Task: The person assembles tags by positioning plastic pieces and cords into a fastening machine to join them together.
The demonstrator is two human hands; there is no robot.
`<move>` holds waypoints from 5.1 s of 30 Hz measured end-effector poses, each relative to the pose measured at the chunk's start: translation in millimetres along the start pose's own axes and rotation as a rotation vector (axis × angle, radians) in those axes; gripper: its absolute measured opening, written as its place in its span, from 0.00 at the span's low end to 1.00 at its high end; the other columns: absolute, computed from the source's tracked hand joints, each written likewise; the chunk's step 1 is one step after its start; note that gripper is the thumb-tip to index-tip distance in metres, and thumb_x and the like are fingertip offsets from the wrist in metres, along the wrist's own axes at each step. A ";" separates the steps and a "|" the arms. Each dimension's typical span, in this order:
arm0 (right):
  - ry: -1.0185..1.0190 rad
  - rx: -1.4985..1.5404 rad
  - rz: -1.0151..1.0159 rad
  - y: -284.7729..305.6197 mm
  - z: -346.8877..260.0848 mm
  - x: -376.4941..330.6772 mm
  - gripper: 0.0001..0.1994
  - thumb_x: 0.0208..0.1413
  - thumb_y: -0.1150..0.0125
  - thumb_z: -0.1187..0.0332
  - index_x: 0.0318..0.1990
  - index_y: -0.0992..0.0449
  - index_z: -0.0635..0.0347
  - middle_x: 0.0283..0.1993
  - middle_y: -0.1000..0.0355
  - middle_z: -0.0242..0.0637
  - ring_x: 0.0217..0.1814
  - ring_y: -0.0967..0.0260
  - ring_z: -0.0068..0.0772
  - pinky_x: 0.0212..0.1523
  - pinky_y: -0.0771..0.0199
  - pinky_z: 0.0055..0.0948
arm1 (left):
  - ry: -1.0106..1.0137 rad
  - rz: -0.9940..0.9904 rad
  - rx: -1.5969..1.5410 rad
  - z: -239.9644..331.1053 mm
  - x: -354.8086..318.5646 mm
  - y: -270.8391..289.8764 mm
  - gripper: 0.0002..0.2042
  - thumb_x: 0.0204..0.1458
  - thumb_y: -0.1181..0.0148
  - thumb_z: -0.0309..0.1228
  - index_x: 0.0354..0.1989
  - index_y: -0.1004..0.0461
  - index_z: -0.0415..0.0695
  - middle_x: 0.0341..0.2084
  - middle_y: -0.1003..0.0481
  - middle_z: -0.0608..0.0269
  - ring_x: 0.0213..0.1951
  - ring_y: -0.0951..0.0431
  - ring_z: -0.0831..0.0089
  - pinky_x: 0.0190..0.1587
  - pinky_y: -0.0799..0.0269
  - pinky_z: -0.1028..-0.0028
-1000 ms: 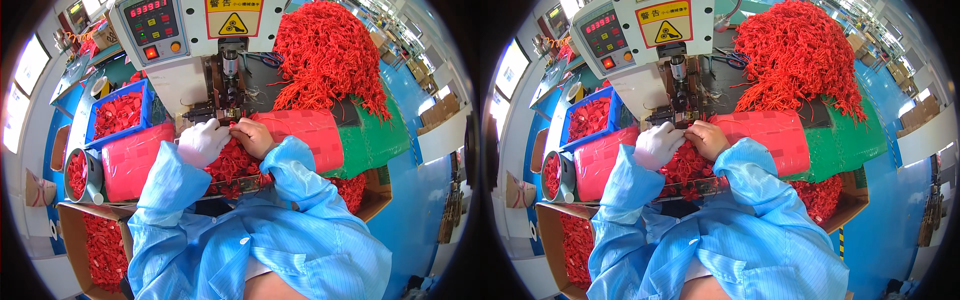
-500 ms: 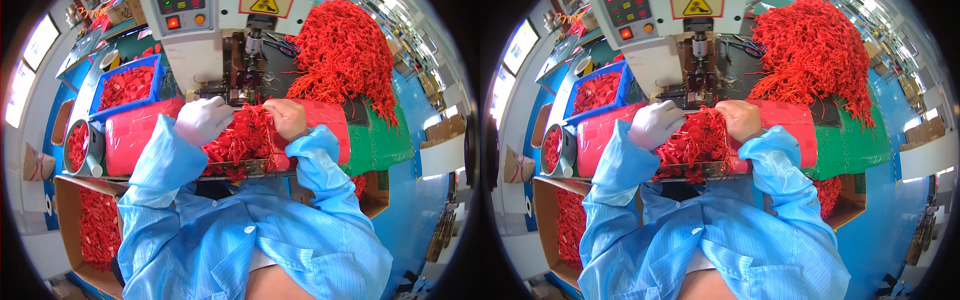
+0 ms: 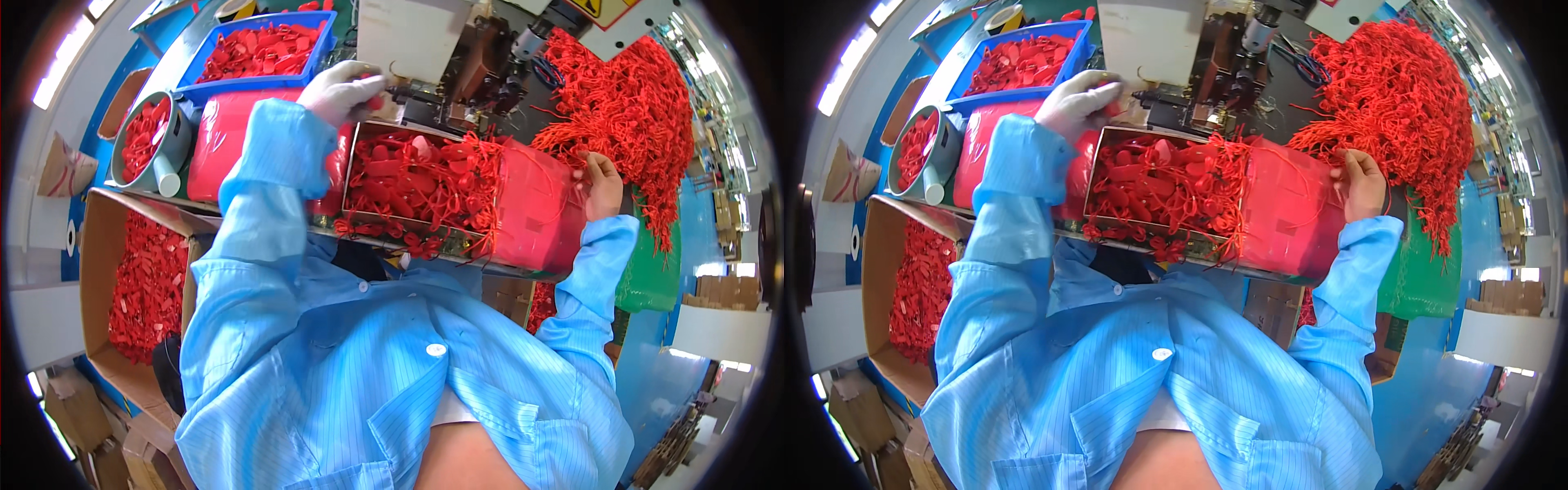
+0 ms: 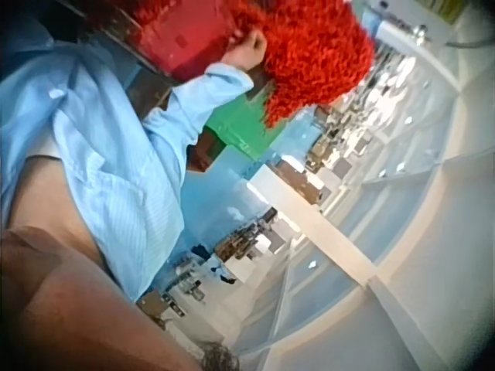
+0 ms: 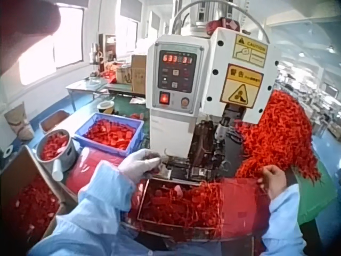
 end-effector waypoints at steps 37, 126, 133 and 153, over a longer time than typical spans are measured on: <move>0.223 -0.096 -0.414 -155.5 20.2 -57.0 0.03 0.53 0.45 0.73 0.31 0.27 0.61 0.17 0.34 0.28 0.18 0.41 0.16 0.19 0.42 0.16 | 0.128 -0.392 -0.166 -3.5 0.0 -101.6 0.13 0.51 0.46 0.28 0.43 0.35 0.38 0.18 0.31 0.64 0.15 0.34 0.81 0.13 0.45 0.86; 0.715 -0.600 0.023 -163.7 13.4 -69.5 0.07 0.51 0.48 0.73 0.36 0.26 0.60 0.16 0.32 0.31 0.14 0.39 0.25 0.19 0.39 0.22 | -0.544 -0.216 0.370 12.4 -7.2 -102.8 0.14 0.44 0.41 0.27 0.41 0.28 0.39 0.26 0.27 0.62 0.25 0.29 0.72 0.28 0.33 0.79; 0.039 -0.265 -0.248 -154.8 20.3 -29.5 0.03 0.50 0.50 0.75 0.30 0.29 0.60 0.15 0.34 0.32 0.14 0.41 0.24 0.18 0.41 0.20 | -0.746 0.032 0.557 13.2 -5.5 -101.8 0.15 0.41 0.39 0.28 0.41 0.28 0.42 0.34 0.28 0.61 0.30 0.27 0.63 0.35 0.31 0.73; 0.276 -0.348 -0.094 -157.7 24.3 -17.2 0.04 0.45 0.44 0.72 0.24 0.31 0.62 0.16 0.36 0.30 0.17 0.42 0.27 0.21 0.42 0.27 | -0.457 0.158 0.427 2.8 8.8 -88.7 0.15 0.45 0.41 0.28 0.44 0.28 0.41 0.36 0.24 0.59 0.36 0.24 0.66 0.39 0.30 0.74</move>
Point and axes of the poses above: each hand's wrist, its own x-axis towards the middle knuckle, its own y-axis out of the back of the hand, z = x × y, the point moved 5 cm from there along x, towards the middle knuckle
